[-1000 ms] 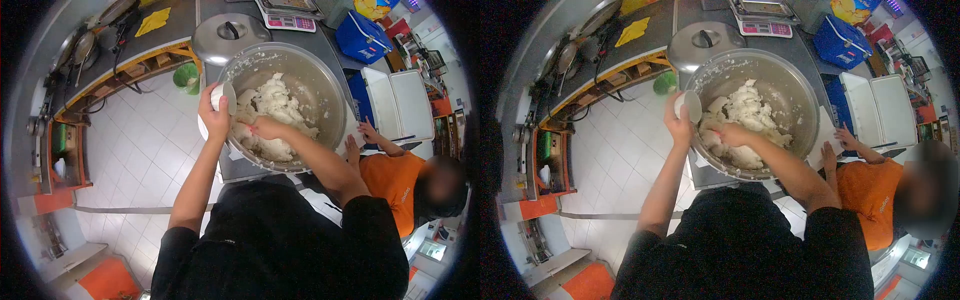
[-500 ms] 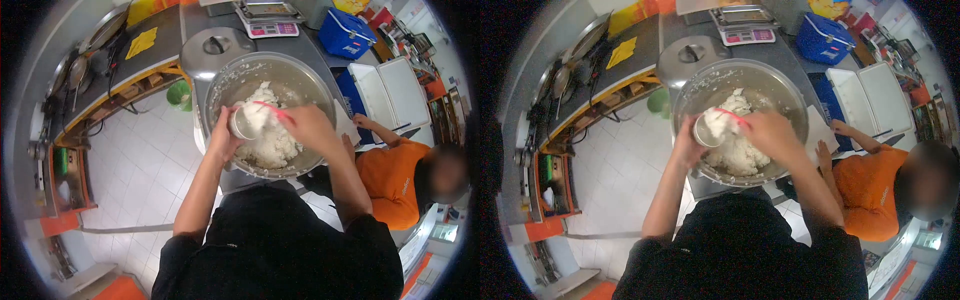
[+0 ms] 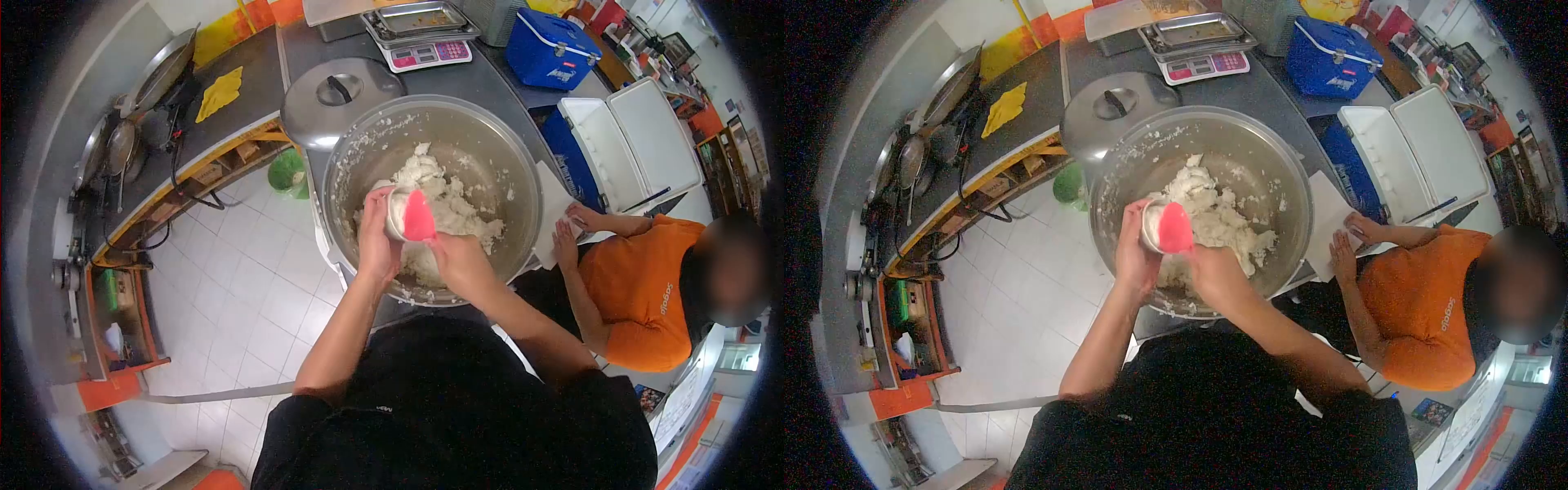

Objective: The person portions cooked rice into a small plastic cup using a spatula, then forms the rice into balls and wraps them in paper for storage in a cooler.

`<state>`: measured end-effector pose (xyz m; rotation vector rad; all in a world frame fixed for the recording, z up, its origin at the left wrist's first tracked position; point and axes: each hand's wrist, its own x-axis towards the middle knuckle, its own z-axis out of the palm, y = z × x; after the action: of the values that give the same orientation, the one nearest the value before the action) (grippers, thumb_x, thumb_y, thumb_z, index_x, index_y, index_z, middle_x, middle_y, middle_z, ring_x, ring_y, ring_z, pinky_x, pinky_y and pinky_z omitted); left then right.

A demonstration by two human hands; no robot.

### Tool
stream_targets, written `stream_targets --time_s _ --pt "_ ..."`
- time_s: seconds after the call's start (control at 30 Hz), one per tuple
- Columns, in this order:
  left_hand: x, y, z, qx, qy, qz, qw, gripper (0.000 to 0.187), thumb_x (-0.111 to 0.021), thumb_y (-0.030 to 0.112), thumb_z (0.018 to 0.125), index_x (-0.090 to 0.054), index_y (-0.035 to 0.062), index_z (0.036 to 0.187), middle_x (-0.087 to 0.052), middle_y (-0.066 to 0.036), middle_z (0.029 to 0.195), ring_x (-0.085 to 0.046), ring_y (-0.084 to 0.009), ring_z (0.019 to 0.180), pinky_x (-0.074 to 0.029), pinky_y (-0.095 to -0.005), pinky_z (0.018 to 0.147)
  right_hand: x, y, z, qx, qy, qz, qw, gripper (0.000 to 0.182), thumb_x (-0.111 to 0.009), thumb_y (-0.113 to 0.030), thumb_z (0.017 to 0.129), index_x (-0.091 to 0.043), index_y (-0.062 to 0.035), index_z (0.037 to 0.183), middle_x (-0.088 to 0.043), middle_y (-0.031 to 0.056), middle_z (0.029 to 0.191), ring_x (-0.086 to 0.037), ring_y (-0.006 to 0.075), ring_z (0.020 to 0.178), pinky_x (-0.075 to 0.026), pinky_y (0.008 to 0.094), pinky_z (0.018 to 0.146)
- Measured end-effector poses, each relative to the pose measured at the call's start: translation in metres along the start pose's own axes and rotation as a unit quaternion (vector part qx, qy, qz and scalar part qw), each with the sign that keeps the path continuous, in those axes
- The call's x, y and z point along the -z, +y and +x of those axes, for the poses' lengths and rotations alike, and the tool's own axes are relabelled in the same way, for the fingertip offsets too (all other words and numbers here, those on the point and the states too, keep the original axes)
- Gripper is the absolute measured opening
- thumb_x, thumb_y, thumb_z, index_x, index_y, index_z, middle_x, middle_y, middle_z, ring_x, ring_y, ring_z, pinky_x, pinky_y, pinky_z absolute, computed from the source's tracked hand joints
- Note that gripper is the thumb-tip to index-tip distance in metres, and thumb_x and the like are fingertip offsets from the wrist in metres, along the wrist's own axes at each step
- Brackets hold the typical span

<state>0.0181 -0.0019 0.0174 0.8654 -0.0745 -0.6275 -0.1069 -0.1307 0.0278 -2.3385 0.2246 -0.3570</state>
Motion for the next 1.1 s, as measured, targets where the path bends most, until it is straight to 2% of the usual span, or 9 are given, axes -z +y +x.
stream_targets --time_s 0.07,0.2,0.33,0.47,0.63,0.77,0.87,0.97,1.1 --pt "0.004 0.007 -0.004 0.024 -0.004 -0.001 1.0 0.031 -0.039 0.039 0.114 -0.051 0.0149 0.129 -0.058 -0.005 0.127 -0.058 -0.0195 0.119 -0.051 -0.0418 0.099 -0.001 0.017 0.007 0.044 -0.039 -0.043 0.997 0.024 -0.062 -0.022 0.103 -0.072 -0.0001 0.1 -0.06 0.0228 0.071 -0.06 0.032 0.059 -0.045 0.0405 0.059" --pt "0.019 0.009 -0.011 0.026 0.018 0.005 0.999 0.031 -0.04 0.039 0.113 -0.052 0.0151 0.127 -0.061 -0.004 0.125 -0.061 -0.0186 0.116 -0.052 -0.0402 0.099 0.072 -0.021 0.041 -0.138 -0.157 0.077 0.975 0.027 -0.061 -0.02 0.099 -0.07 0.0014 0.086 -0.065 0.0264 0.076 -0.067 0.0459 0.073 -0.051 0.0544 0.07" --pt "0.018 0.014 -0.003 -0.087 0.041 0.098 0.991 0.034 -0.039 0.037 0.114 -0.053 0.0086 0.127 -0.062 -0.008 0.121 -0.061 -0.0187 0.115 -0.05 -0.0362 0.1 0.015 0.001 0.045 0.064 -0.127 -0.118 0.983 0.021 -0.061 -0.02 0.099 -0.075 -0.0052 0.097 -0.071 0.0218 0.086 -0.07 0.0423 0.082 -0.054 0.0537 0.073" --pt "0.065 0.02 0.004 -0.235 0.114 0.255 0.931 0.036 -0.038 0.032 0.113 -0.053 0.0041 0.131 -0.061 -0.011 0.123 -0.059 -0.0196 0.117 -0.047 -0.0356 0.103 0.029 0.009 0.077 -0.047 -0.185 -0.265 0.945 0.021 -0.06 -0.018 0.093 -0.078 -0.0084 0.097 -0.074 0.0214 0.093 -0.072 0.0411 0.086 -0.058 0.052 0.077" --pt "0.072 0.012 0.004 -0.392 0.134 0.306 0.857 0.05 -0.042 0.042 0.109 -0.055 -0.0014 0.131 -0.061 -0.014 0.124 -0.058 -0.0225 0.116 -0.045 -0.0367 0.103 -0.03 0.025 0.06 0.024 -0.346 -0.257 0.902 0.021 -0.062 -0.017 0.089 -0.078 -0.0052 0.093 -0.074 0.0241 0.093 -0.073 0.0415 0.087 -0.058 0.0524 0.08" --pt "0.072 0.006 -0.001 -0.392 0.147 0.286 0.862 0.052 -0.042 0.044 0.109 -0.055 -0.0015 0.13 -0.06 -0.014 0.123 -0.058 -0.0228 0.115 -0.045 -0.0375 0.103 -0.051 0.035 0.061 0.05 -0.437 -0.2 0.875 0.021 -0.062 -0.016 0.089 -0.078 -0.0028 0.092 -0.073 0.0237 0.092 -0.072 0.0426 0.085 -0.056 0.0522 0.074" --pt "0.067 0.011 -0.007 -0.386 0.146 0.356 0.838 0.045 -0.038 0.038 0.111 -0.055 0.0003 0.128 -0.059 -0.012 0.123 -0.06 -0.0216 0.114 -0.048 -0.0372 0.101 -0.044 0.079 0.062 0.199 -0.455 -0.054 0.866 0.02 -0.063 -0.017 0.093 -0.077 -0.0029 0.097 -0.072 0.0193 0.082 -0.07 0.033 0.073 -0.052 0.0468 0.066" --pt "0.068 0.017 0.002 -0.328 0.143 0.307 0.882 0.04 -0.041 0.035 0.11 -0.056 0.0027 0.127 -0.06 -0.012 0.122 -0.061 -0.0209 0.112 -0.049 -0.0367 0.099 0.002 0.084 0.056 0.015 -0.502 0.047 0.864 0.024 -0.066 -0.027 0.098 -0.077 -0.013 0.114 -0.066 0.0146 0.076 -0.06 0.0213 0.065 -0.047 0.0378 0.063" --pt "0.058 0.033 -0.001 -0.121 0.101 0.083 0.984 0.028 -0.046 0.03 0.109 -0.054 0.0099 0.127 -0.062 -0.008 0.122 -0.063 -0.0205 0.11 -0.053 -0.0378 0.096 0.049 0.044 0.034 -0.03 -0.33 0.103 0.938 0.026 -0.065 -0.021 0.099 -0.076 -0.0157 0.121 -0.061 0.0109 0.073 -0.054 0.0138 0.066 -0.043 0.0331 0.061"
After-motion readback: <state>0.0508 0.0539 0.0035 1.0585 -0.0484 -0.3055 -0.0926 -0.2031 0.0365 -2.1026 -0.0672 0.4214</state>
